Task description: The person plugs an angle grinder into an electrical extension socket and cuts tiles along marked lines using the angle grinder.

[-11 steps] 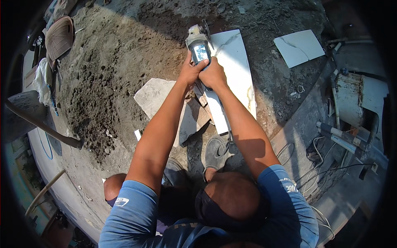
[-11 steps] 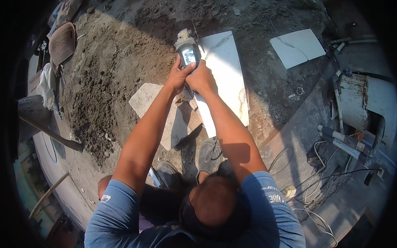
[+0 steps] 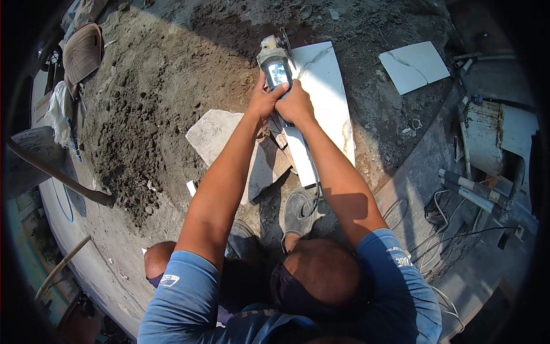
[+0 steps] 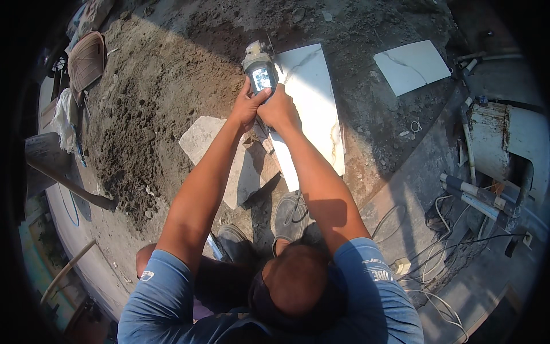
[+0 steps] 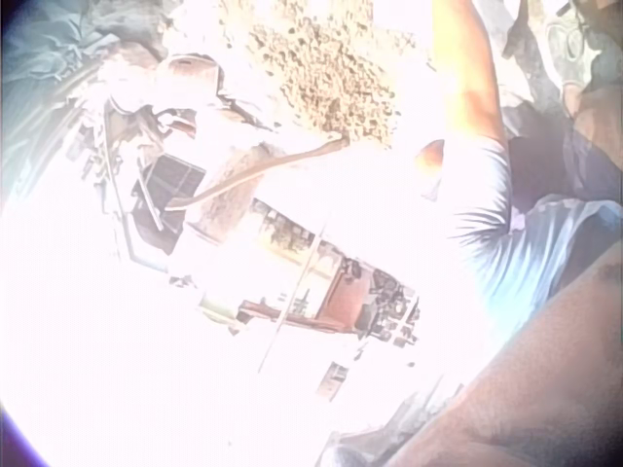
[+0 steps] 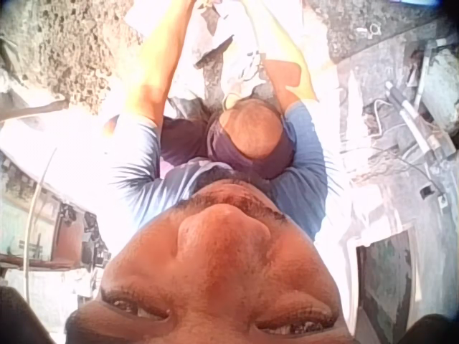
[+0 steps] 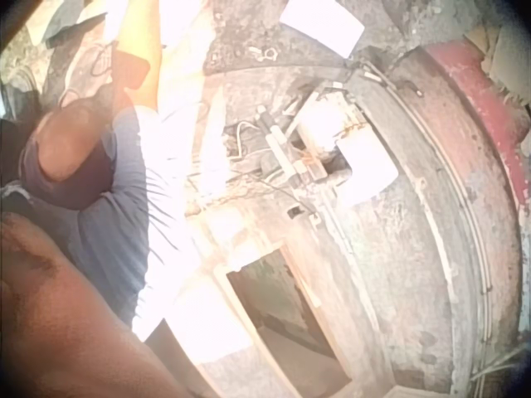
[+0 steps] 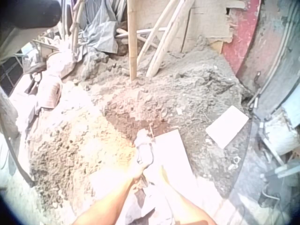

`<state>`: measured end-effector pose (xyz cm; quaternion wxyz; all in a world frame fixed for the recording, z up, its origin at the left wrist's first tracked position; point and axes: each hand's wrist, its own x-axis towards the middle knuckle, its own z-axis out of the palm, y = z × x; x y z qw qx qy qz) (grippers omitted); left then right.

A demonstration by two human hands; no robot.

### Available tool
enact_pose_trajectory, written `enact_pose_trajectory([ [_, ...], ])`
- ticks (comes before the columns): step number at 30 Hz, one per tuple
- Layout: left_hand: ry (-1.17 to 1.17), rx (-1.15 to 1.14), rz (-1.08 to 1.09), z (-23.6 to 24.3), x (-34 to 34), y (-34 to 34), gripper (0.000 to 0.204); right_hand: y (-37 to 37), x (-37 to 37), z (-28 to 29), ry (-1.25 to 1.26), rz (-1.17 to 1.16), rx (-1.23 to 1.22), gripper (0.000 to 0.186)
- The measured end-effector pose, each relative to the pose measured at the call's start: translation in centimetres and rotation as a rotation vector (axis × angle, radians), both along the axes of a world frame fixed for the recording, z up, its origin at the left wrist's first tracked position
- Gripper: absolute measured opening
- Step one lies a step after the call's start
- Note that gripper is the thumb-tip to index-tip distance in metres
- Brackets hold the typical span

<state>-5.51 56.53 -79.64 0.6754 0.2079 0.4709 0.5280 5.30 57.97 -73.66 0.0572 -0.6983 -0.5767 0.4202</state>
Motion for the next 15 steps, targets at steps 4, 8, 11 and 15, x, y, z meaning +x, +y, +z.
enact_pose_trajectory([
  [4,0.000,0.008,-0.004,-0.2,0.3,0.1,0.087,0.0,0.2,0.3,-0.001,0.001,-0.007,0.047],
  [8,0.049,0.043,0.010,-1.1,-0.2,0.0,0.100,-0.1,-0.2,0.4,0.008,-0.003,0.000,0.048],
  [11,0.147,-0.023,0.069,-1.4,0.5,-0.2,0.066,0.1,0.3,-0.4,0.000,-0.012,0.014,0.055],
  [15,0.705,-0.333,0.272,-2.7,0.0,-3.7,0.027,-0.1,-0.5,-0.7,-0.011,0.039,0.039,0.073],
])
